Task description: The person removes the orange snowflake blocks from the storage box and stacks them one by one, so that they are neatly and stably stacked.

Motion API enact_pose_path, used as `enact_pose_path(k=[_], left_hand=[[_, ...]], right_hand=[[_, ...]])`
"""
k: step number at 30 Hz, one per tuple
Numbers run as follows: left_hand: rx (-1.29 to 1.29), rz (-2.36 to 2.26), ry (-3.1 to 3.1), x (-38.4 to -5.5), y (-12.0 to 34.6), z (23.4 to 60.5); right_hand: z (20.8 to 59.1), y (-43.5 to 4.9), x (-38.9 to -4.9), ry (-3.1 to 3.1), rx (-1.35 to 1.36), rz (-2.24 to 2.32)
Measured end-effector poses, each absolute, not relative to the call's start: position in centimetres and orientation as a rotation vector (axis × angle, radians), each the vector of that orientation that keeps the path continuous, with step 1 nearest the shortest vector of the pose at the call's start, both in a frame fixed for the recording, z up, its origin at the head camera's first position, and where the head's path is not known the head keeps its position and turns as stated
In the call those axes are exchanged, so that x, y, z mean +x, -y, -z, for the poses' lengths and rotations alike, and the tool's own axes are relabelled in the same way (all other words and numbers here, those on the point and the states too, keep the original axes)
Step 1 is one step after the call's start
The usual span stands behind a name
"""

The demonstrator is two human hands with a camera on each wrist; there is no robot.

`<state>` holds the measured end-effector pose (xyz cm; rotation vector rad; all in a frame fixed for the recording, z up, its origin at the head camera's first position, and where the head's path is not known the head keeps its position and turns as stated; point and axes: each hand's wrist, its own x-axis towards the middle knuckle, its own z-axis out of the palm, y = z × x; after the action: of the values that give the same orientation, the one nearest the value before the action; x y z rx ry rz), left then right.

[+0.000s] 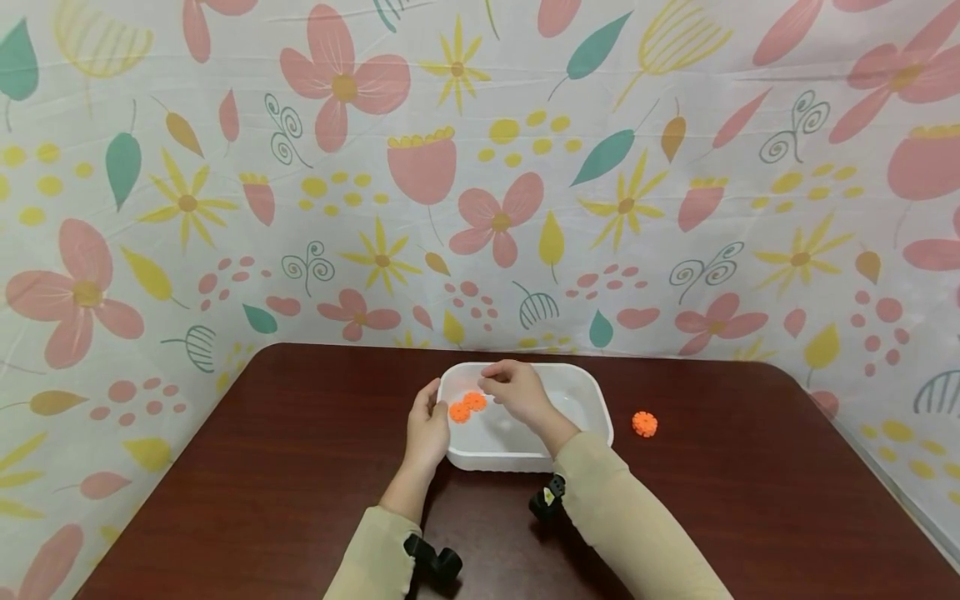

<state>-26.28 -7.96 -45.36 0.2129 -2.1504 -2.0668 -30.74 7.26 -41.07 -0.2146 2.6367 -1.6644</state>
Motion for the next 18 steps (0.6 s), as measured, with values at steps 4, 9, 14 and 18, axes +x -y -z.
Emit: enact_pose_path(k=[4, 9, 14, 18], left_hand=[[0.206, 2.068, 2.152, -26.4, 7.9, 45.3], [0.194, 2.063, 2.162, -26.4, 7.9, 45.3], [0.191, 2.050, 2.158, -26.2, 7.9, 45.3], [0.193, 2.039, 2.158, -26.2, 7.9, 45.3]], right_hand=[[41.5, -7.2, -30.8, -2.656, -0.209, 1.621], [42.1, -7.3, -31.1, -2.696, -0.227, 1.584], [42.7, -7.1, -31.4, -2.750, -0.269, 1.493], [43.1, -7.2, -31.6, -2.746, -0.260, 1.429]])
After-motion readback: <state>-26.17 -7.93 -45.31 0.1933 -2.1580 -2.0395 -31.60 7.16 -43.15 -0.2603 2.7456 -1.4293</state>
